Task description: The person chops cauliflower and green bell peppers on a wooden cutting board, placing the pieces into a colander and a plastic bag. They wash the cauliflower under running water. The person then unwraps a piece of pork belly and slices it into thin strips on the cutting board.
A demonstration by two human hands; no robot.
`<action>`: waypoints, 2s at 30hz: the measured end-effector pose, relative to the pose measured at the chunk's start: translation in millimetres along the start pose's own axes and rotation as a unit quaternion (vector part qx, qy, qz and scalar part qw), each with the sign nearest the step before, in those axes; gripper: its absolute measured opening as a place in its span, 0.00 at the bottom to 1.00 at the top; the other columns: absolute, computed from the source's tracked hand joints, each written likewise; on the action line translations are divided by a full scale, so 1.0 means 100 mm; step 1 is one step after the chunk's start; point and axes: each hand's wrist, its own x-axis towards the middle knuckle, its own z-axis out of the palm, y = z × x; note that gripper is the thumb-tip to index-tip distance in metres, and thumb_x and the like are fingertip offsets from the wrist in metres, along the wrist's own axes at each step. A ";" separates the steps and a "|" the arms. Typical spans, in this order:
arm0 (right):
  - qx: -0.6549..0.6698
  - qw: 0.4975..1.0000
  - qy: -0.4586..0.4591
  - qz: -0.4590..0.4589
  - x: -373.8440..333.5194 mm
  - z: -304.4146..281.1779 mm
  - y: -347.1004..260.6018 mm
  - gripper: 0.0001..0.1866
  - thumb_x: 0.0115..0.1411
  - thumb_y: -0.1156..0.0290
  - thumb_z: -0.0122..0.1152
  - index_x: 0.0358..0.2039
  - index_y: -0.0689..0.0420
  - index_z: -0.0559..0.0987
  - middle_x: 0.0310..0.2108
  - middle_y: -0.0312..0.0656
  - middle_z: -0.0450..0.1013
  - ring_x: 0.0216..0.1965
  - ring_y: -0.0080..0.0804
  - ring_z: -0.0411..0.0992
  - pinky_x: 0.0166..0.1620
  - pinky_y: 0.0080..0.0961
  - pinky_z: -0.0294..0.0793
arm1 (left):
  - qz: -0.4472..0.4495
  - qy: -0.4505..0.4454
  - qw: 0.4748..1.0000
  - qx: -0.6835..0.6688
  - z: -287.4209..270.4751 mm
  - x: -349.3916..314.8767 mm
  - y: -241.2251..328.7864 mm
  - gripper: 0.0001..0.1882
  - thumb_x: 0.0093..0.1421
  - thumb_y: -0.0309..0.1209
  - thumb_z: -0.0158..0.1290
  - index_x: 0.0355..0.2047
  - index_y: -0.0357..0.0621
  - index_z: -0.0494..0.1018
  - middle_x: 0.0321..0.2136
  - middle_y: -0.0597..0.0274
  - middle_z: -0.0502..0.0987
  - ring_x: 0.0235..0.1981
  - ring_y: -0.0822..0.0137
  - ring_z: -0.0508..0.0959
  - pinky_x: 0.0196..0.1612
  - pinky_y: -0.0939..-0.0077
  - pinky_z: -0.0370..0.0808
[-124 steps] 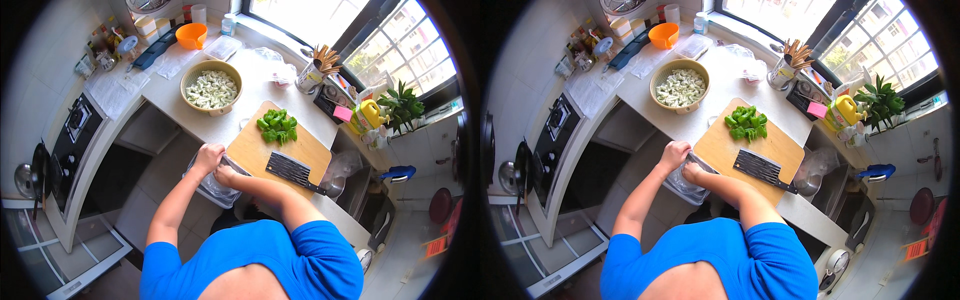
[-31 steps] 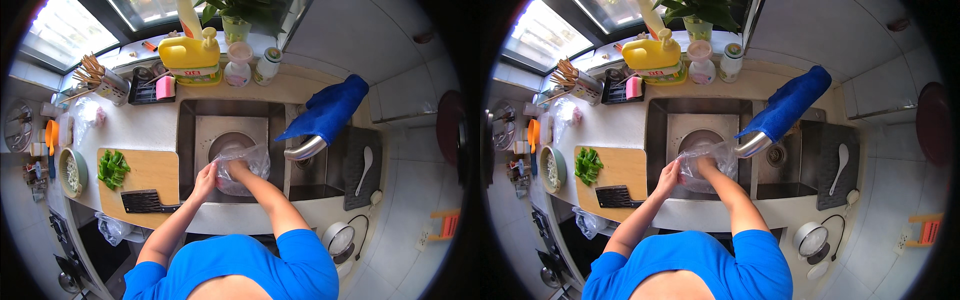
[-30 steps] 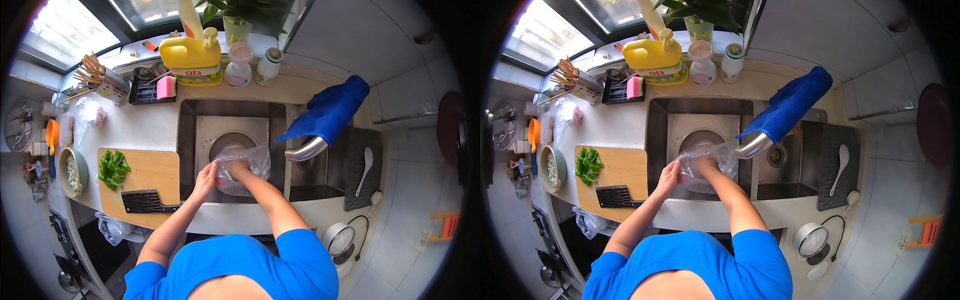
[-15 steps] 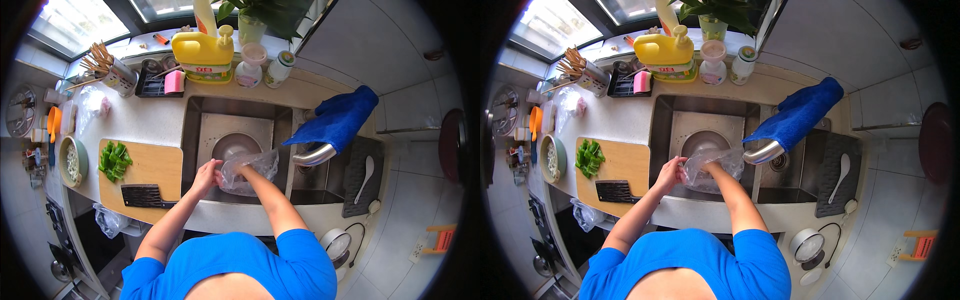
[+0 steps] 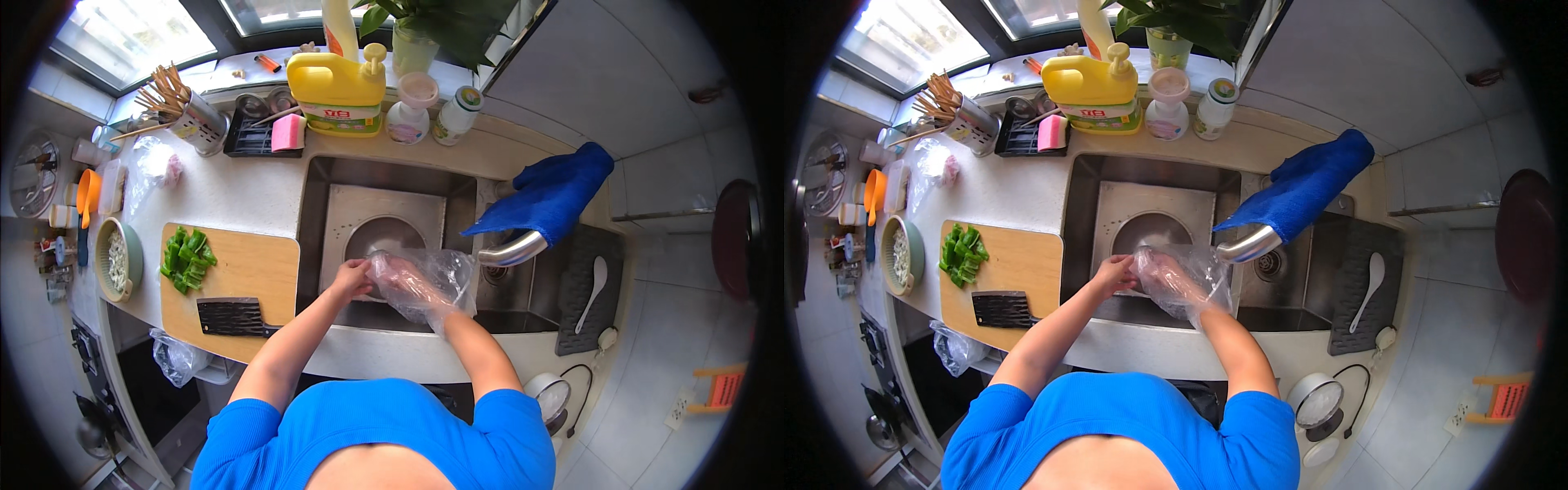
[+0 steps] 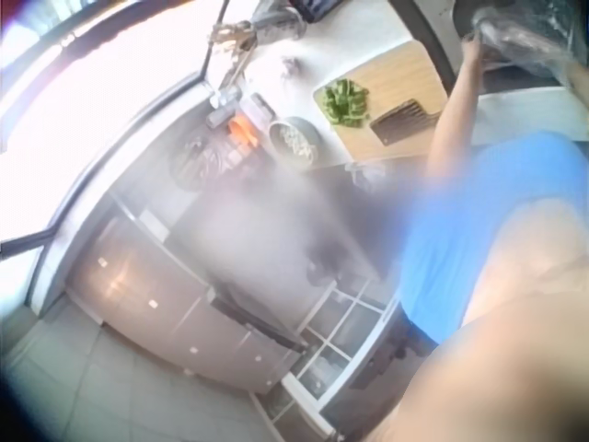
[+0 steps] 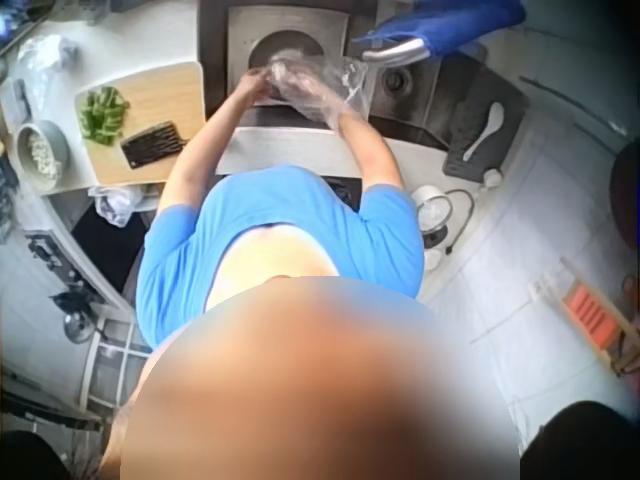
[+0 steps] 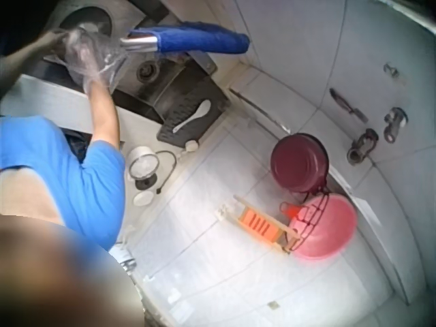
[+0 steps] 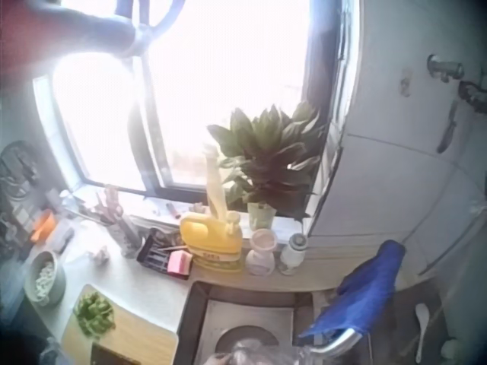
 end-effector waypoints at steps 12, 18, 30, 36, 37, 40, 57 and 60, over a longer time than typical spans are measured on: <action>0.427 0.902 0.054 -0.036 -1.07 -0.10 -0.22 0.24 0.58 0.69 0.59 0.53 0.61 0.67 0.49 0.48 0.69 0.50 0.40 0.69 0.54 0.44 0.70 | 0.104 0.211 0.967 -0.095 -0.21 0.58 0.02 0.07 0.56 0.19 0.40 0.36 0.32 0.65 0.27 0.51 0.71 0.19 0.62 0.74 0.17 0.73 0.75; 0.435 0.895 0.057 -0.077 -1.54 -0.16 -0.55 0.26 0.57 0.70 0.60 0.54 0.60 0.66 0.49 0.47 0.68 0.50 0.40 0.69 0.53 0.42 0.71 | 0.040 0.215 0.962 -0.164 -0.21 0.73 -0.14 0.07 0.53 0.16 0.42 0.32 0.28 0.68 0.30 0.49 0.71 0.20 0.59 0.74 0.20 0.73 0.79; 0.300 0.907 0.250 -0.158 -1.76 -0.31 -0.62 0.17 0.57 0.70 0.59 0.45 0.60 0.69 0.44 0.46 0.69 0.45 0.39 0.71 0.48 0.41 0.75 | 0.021 0.163 0.984 -0.072 -0.62 1.04 -0.27 0.16 0.48 0.20 0.52 0.40 0.38 0.71 0.39 0.48 0.74 0.38 0.56 0.76 0.35 0.68 0.78; 0.398 0.890 0.178 -0.135 -1.79 -0.23 -0.75 0.22 0.57 0.70 0.58 0.49 0.65 0.67 0.47 0.50 0.68 0.47 0.43 0.70 0.51 0.42 0.74 | 0.460 0.145 0.754 0.445 0.11 -0.55 0.33 0.39 0.42 0.19 0.54 0.58 0.47 0.58 0.54 0.44 0.63 0.57 0.46 0.62 0.59 0.59 0.63; 0.418 0.883 0.163 -0.137 -1.76 -0.17 -0.77 0.22 0.57 0.70 0.58 0.49 0.66 0.67 0.47 0.50 0.68 0.47 0.43 0.70 0.51 0.41 0.74 | 0.554 0.067 0.721 0.410 0.19 -0.65 0.35 0.43 0.40 0.20 0.56 0.60 0.47 0.56 0.57 0.47 0.61 0.61 0.50 0.58 0.60 0.59 0.61; 0.464 0.855 0.143 -0.181 -1.79 -0.02 -0.88 0.22 0.57 0.70 0.58 0.49 0.67 0.66 0.47 0.51 0.68 0.47 0.45 0.70 0.52 0.40 0.74 | 0.538 -0.145 0.684 0.470 0.31 -0.77 0.38 0.37 0.44 0.19 0.52 0.59 0.46 0.60 0.55 0.49 0.64 0.58 0.50 0.63 0.59 0.62 0.62; 0.307 0.943 0.102 -0.072 -2.27 0.60 -1.36 0.22 0.62 0.66 0.54 0.51 0.66 0.66 0.47 0.51 0.67 0.44 0.40 0.73 0.49 0.38 0.76 | 0.663 -0.229 0.638 0.319 0.60 -2.11 0.72 0.38 0.46 0.19 0.56 0.59 0.46 0.59 0.56 0.53 0.64 0.59 0.56 0.63 0.60 0.63 0.61; 0.173 0.978 0.105 -0.044 -2.21 0.71 -1.46 0.20 0.64 0.63 0.50 0.50 0.64 0.67 0.45 0.50 0.69 0.44 0.39 0.73 0.50 0.37 0.75 | 0.521 -0.351 0.724 0.284 0.49 -2.08 0.70 0.36 0.47 0.18 0.53 0.59 0.44 0.59 0.55 0.55 0.65 0.59 0.61 0.64 0.61 0.64 0.60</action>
